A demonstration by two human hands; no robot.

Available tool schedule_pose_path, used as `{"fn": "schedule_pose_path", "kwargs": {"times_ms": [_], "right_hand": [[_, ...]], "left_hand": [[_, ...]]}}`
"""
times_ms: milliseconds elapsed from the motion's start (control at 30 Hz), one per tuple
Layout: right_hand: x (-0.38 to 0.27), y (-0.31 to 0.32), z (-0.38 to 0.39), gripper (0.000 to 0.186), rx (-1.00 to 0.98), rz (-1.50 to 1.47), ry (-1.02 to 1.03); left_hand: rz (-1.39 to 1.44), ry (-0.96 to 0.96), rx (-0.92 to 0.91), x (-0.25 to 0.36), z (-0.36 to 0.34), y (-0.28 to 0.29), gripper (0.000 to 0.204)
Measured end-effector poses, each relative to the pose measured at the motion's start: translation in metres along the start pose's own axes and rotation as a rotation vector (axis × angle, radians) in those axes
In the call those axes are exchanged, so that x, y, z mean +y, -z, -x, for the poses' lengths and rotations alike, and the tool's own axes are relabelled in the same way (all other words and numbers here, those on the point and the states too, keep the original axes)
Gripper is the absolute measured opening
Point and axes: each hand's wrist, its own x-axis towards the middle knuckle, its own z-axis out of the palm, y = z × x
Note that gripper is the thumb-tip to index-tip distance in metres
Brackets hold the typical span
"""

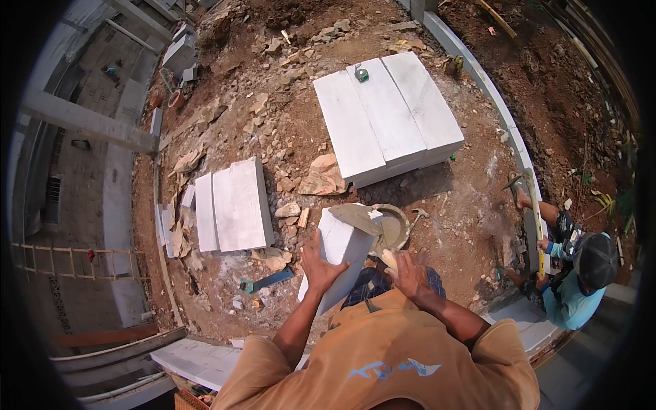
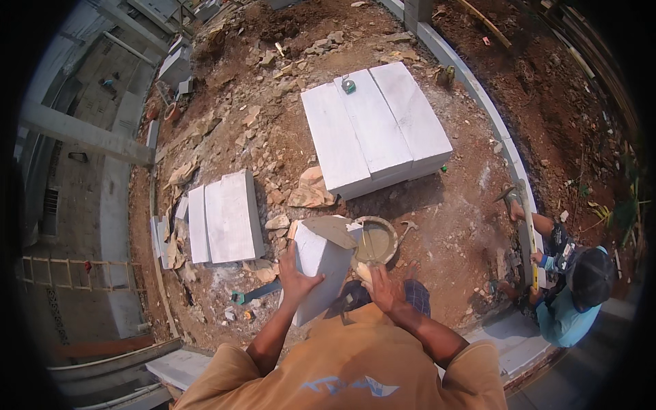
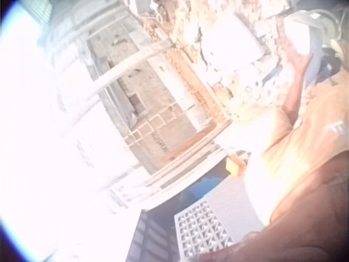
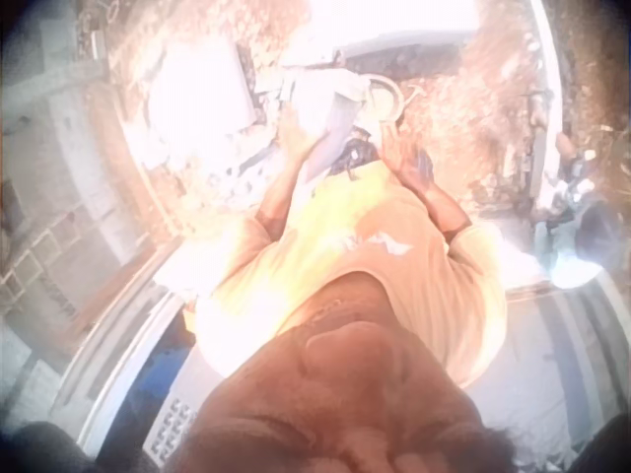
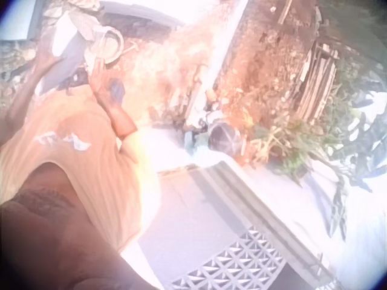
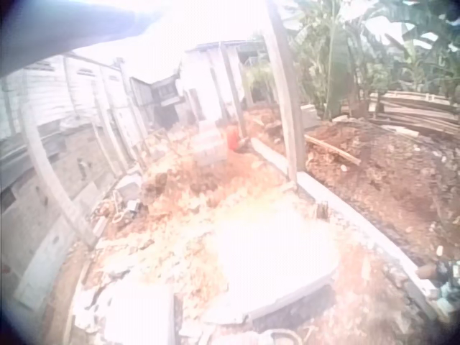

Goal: The person scoops mortar from a basin with a trowel and applies it to the back of white rectangular tiles. They then place the tiles onto a low concrete wall, pressing them into position. Another worker is visible nearby using a hoe to prepare the ground.

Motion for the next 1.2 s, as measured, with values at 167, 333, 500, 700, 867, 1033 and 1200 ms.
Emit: {"fn": "schedule_pose_path", "kwargs": {"times_ms": [167,333,500,700,867,1033,1200], "right_hand": [[0.02,-0.001,0.038,0.059,-0.001,-0.025,-0.03],[0.051,-0.003,0.033,0.055,0.029,-0.176,-0.245],[0.067,-0.028,-0.038,0.049,0.028,-0.234,-0.236],[0.057,-0.025,-0.037,0.044,-0.041,-0.116,-0.24],[0.062,-0.045,-0.002,0.045,-0.044,0.162,-0.203],[0.056,-0.056,0.016,0.044,0.091,0.303,-0.092],[0.079,-0.072,0.049,0.037,-0.091,0.094,-0.348]], "left_hand": [[-0.079,0.03,-0.017,-0.018,0.001,-0.035,0.124],[-0.057,0.066,-0.015,-0.021,-0.002,-0.047,0.123],[-0.052,-0.01,-0.047,-0.026,-0.003,-0.042,0.123],[-0.166,0.007,-0.129,-0.024,-0.006,-0.044,0.122],[-0.198,0.044,-0.179,-0.025,-0.014,-0.055,0.123],[-0.125,0.083,-0.134,-0.035,-0.025,-0.075,0.125],[-0.076,0.118,-0.065,-0.048,-0.033,-0.092,0.128]]}}
